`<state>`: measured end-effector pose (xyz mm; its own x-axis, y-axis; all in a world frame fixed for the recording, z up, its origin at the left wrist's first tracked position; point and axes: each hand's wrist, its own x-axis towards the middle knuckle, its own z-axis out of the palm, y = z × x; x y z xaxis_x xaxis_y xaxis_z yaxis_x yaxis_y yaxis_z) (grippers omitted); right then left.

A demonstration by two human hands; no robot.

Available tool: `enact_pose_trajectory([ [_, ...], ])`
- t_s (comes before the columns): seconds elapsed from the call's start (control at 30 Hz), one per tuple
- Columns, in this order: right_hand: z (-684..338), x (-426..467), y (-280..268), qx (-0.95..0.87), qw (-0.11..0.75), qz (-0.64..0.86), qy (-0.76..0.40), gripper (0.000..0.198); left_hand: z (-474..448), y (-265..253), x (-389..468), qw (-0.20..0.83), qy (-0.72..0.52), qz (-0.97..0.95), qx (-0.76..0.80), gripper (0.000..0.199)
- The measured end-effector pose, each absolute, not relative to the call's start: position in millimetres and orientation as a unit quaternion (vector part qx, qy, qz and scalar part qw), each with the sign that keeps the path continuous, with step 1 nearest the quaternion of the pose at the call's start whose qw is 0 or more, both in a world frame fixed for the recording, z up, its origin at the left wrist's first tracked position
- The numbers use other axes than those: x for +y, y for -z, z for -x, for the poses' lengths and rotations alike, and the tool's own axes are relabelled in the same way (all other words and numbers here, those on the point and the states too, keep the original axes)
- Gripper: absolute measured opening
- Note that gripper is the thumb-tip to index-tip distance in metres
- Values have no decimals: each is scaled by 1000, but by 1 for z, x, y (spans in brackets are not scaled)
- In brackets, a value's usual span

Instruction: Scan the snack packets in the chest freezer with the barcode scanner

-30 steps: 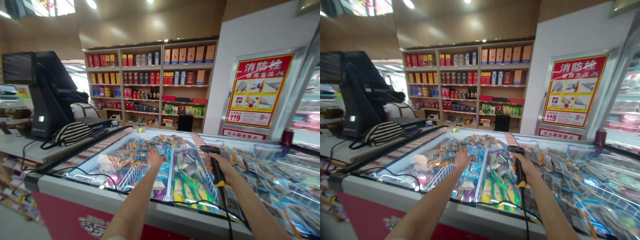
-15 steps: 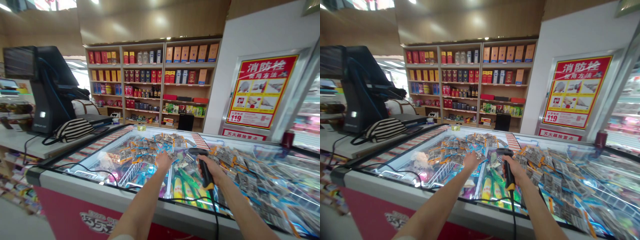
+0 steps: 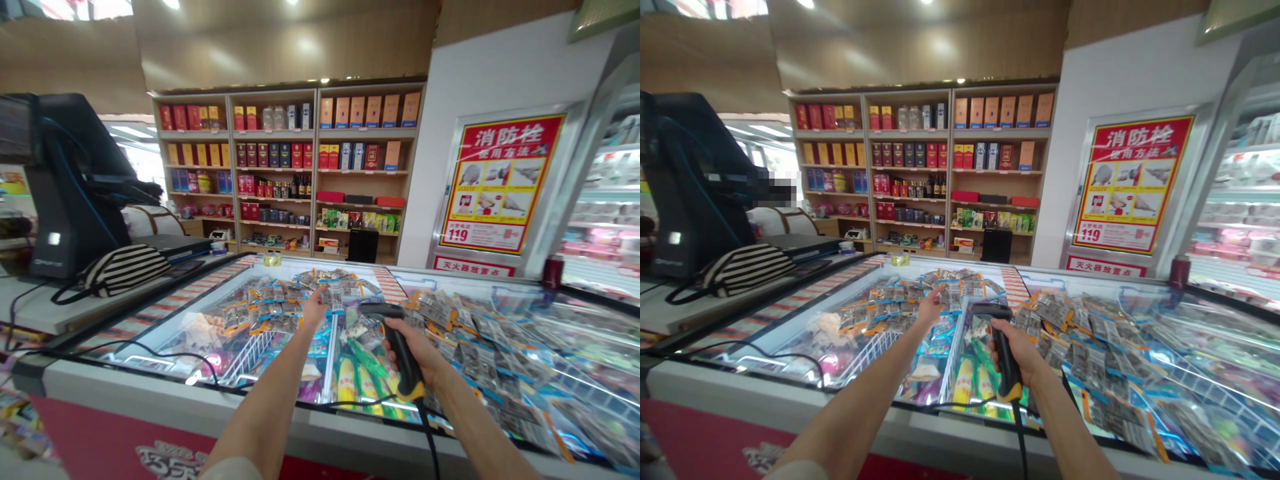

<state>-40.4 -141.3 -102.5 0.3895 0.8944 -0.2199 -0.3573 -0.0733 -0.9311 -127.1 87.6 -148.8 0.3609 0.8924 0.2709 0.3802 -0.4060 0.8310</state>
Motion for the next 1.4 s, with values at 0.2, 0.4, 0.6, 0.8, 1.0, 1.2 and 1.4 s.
enact_pose_trajectory([
  [0.2,45,-145,100,-238,629,539,-507,19,121,150,96,340,-394,-754,402,58],
  [0.4,42,-151,98,-226,627,546,-508,20,111,152,97,342,-399,-749,404,58],
  [0.6,38,-155,98,-226,627,537,-517,20,109,144,91,336,-400,-758,391,58],
  [0.8,46,-155,94,-229,622,544,-514,19,115,138,90,331,-398,-756,400,58],
  [1.0,49,-150,94,-242,632,532,-509,18,120,137,94,326,-405,-750,409,56],
  [1.2,16,-164,88,-212,688,564,-405,15,98,140,81,369,-418,-739,377,56],
  [1.4,-36,-207,86,-165,729,576,-330,13,50,135,22,418,-377,-760,325,55],
])
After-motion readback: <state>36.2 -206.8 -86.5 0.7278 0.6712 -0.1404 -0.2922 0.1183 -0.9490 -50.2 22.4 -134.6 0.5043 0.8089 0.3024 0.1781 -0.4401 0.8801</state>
